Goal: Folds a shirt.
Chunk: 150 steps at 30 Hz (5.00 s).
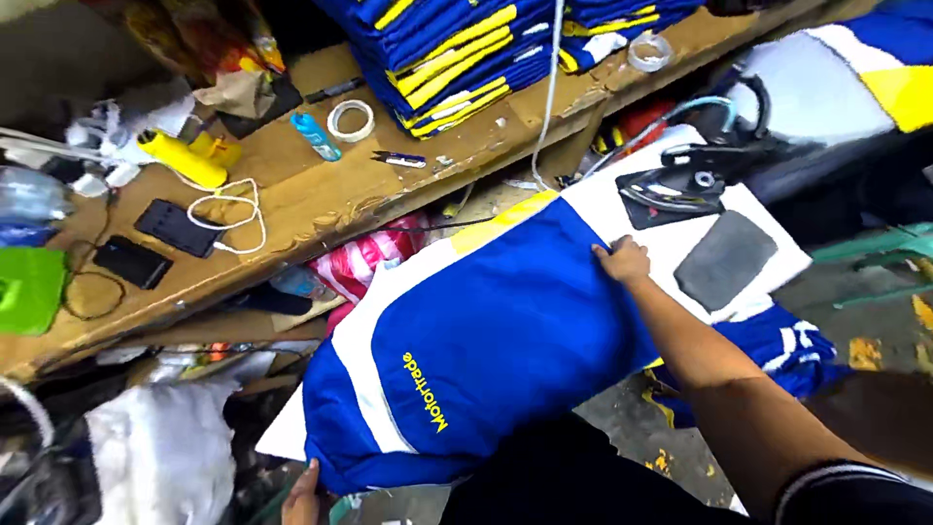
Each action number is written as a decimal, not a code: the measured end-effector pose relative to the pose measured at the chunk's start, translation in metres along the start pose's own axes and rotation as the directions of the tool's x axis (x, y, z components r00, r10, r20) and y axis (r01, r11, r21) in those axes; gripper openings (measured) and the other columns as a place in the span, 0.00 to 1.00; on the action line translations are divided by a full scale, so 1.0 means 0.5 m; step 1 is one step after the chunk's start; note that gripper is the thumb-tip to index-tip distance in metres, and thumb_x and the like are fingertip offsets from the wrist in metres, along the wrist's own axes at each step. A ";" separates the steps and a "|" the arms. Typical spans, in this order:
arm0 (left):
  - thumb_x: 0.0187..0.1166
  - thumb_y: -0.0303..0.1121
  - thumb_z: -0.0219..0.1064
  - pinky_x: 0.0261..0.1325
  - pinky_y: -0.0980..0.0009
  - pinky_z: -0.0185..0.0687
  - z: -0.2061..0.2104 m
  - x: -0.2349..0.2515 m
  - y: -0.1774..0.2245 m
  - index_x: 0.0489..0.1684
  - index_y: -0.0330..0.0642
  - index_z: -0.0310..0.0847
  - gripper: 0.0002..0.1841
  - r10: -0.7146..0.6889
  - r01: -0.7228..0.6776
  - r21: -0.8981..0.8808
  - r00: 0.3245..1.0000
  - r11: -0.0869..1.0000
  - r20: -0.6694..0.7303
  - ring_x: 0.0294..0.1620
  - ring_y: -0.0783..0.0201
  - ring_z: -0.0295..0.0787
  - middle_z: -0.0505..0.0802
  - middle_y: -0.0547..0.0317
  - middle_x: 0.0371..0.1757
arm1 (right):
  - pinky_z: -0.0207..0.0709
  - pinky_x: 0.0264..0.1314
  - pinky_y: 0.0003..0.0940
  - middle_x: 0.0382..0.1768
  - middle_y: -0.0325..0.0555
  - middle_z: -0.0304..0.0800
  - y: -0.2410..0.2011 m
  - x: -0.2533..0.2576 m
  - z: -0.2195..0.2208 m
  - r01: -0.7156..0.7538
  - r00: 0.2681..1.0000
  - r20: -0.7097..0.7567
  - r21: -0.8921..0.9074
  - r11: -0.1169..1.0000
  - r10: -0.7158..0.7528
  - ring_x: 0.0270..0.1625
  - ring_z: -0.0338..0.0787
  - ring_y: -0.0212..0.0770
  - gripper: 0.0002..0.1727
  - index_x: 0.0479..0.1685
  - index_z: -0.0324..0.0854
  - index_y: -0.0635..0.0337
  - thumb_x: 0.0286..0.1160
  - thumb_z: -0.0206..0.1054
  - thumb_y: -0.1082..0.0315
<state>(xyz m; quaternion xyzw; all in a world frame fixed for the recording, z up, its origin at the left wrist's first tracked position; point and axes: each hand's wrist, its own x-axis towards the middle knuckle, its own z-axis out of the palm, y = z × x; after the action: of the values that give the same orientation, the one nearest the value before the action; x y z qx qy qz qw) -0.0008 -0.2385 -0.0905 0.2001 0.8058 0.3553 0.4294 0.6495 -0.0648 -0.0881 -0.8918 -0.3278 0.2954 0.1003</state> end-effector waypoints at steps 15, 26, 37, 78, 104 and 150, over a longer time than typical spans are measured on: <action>0.95 0.45 0.48 0.60 0.58 0.78 0.081 0.039 0.196 0.76 0.34 0.71 0.24 -0.047 0.049 0.002 0.965 0.999 -0.257 0.55 0.59 0.82 0.85 0.44 0.62 | 0.69 0.78 0.61 0.66 0.75 0.83 0.023 0.133 0.025 0.226 0.974 -0.032 0.056 0.973 -0.224 0.72 0.82 0.66 0.25 0.68 0.79 0.75 0.90 0.58 0.58; 0.86 0.39 0.66 0.69 0.48 0.76 0.052 0.055 0.082 0.75 0.28 0.70 0.27 0.081 -0.037 0.169 0.962 0.985 -0.261 0.63 0.48 0.81 0.83 0.33 0.66 | 0.68 0.76 0.68 0.68 0.77 0.80 0.049 0.044 0.040 0.162 0.987 0.004 0.112 0.980 -0.163 0.74 0.79 0.71 0.29 0.74 0.72 0.74 0.89 0.62 0.55; 0.93 0.58 0.36 0.46 0.66 0.85 0.089 -0.061 -0.254 0.73 0.43 0.71 0.31 -0.099 0.127 -0.177 0.982 0.976 0.159 0.40 0.66 0.88 0.90 0.58 0.48 | 0.72 0.68 0.74 0.58 0.76 0.87 0.278 -0.173 -0.016 0.082 0.996 0.039 0.012 0.997 -0.082 0.65 0.86 0.76 0.35 0.75 0.73 0.70 0.91 0.54 0.43; 0.91 0.36 0.49 0.37 0.82 0.85 0.015 -0.179 0.346 0.40 0.54 0.77 0.12 0.297 -0.286 -0.131 0.953 0.949 0.069 0.29 0.83 0.86 0.90 0.79 0.29 | 0.86 0.58 0.27 0.42 0.29 0.91 0.148 0.045 -0.135 0.305 0.800 0.217 0.654 0.692 -0.559 0.45 0.91 0.24 0.08 0.52 0.79 0.60 0.84 0.56 0.73; 0.93 0.48 0.53 0.53 0.22 0.75 0.088 -0.059 0.014 0.60 0.33 0.82 0.24 0.306 0.043 0.831 0.918 0.555 -0.252 0.59 0.20 0.86 0.89 0.23 0.56 | 0.72 0.64 0.68 0.47 0.77 0.89 0.230 -0.080 0.034 0.352 0.929 0.123 -0.012 0.936 -0.348 0.55 0.89 0.69 0.22 0.52 0.85 0.80 0.91 0.59 0.62; 0.77 0.12 0.50 0.81 0.44 0.68 0.078 0.135 0.176 0.42 0.32 0.94 0.21 0.471 -0.717 0.414 0.688 0.562 0.553 0.73 0.44 0.85 0.94 0.46 0.63 | 0.80 0.67 0.59 0.69 0.56 0.85 -0.222 -0.445 0.440 0.984 -0.007 0.331 0.169 0.052 -0.944 0.68 0.83 0.62 0.19 0.48 0.95 0.52 0.62 0.69 0.82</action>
<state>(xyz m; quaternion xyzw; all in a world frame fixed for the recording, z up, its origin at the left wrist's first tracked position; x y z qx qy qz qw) -0.0040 -0.1220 -0.0768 0.6551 0.6553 0.1596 0.3405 0.3248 -0.1261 -0.1215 -0.3538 -0.8769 0.2812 0.1637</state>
